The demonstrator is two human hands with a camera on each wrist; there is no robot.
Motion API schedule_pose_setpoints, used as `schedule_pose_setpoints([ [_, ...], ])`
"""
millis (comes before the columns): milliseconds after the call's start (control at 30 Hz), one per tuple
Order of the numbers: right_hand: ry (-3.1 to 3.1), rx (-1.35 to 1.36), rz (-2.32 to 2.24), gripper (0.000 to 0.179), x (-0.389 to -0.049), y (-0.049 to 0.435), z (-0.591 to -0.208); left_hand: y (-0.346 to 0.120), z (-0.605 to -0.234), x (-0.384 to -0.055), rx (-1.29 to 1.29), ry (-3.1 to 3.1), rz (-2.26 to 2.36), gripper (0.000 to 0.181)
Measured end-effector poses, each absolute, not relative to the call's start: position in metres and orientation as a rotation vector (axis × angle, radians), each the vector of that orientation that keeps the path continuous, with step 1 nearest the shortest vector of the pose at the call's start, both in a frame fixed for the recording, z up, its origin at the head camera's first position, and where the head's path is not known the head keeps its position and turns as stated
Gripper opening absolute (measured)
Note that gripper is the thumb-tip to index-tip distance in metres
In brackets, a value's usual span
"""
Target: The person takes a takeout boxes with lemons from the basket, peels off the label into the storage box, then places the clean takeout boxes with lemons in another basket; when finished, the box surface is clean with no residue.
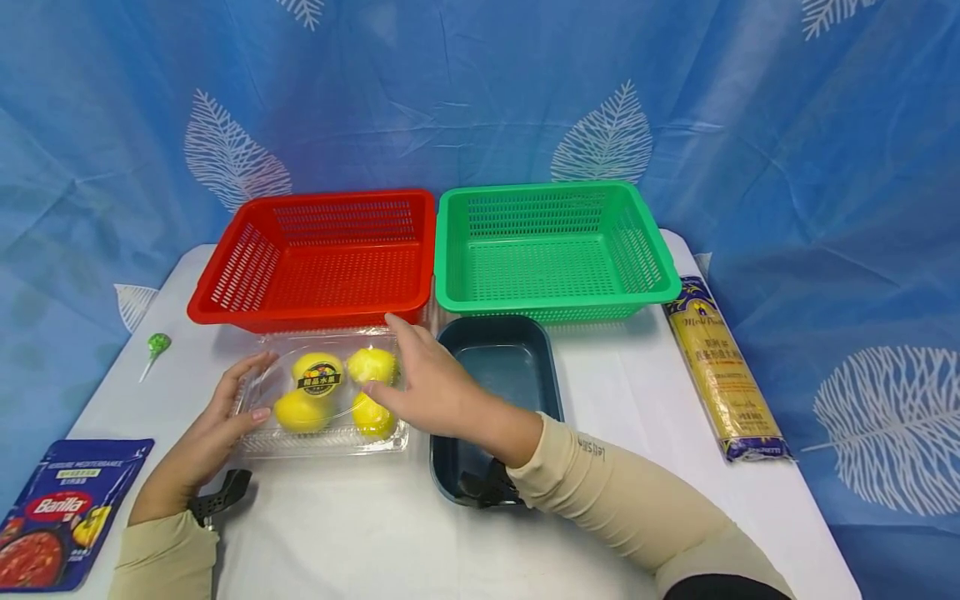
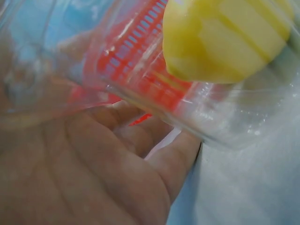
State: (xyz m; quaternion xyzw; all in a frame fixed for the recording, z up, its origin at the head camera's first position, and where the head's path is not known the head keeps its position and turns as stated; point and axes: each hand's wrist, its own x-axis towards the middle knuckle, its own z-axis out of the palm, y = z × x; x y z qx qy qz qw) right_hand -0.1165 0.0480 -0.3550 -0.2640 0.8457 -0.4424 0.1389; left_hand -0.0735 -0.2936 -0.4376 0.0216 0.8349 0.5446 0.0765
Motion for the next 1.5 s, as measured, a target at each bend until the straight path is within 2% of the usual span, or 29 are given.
schedule_pose_setpoints([
  [167, 2.610, -0.893, -1.107, 0.079, -0.128, 0.037, -0.346, -0.294, -0.437, -0.075, 0.050, 2.507, 1.615, 0.087],
  [400, 2.645, -1.127, -0.985, 0.031, -0.142, 0.007, -0.340, -0.294, -0.434, -0.076, 0.049, 2.500, 1.598, 0.089],
  [500, 2.585, -1.172, -0.947, 0.020, -0.146, -0.010, -0.338, -0.294, -0.433, -0.077, 0.057, 2.505, 1.587, 0.089],
  [733, 2.586, -1.065, -0.572, 0.014, -0.153, -0.039, -0.335, -0.293, -0.431, -0.078, 0.066, 2.506, 1.577, 0.089],
  [867, 2.595, -1.003, -0.439, 0.021, -0.154, -0.047, -0.336, -0.293, -0.431, -0.079, 0.071, 2.502, 1.574, 0.089],
  [1000, 2.620, -0.979, -0.390, 0.036, -0.153, -0.052, -0.338, -0.294, -0.431, -0.079, 0.072, 2.498, 1.571, 0.089],
  [1367, 2.671, -0.957, -0.371, 0.047, -0.151, -0.060, -0.344, -0.296, -0.431, -0.077, 0.055, 2.491, 1.570, 0.090],
  [1500, 2.664, -0.955, -0.392, 0.046, -0.150, -0.062, -0.345, -0.297, -0.432, -0.075, 0.060, 2.490, 1.583, 0.089],
])
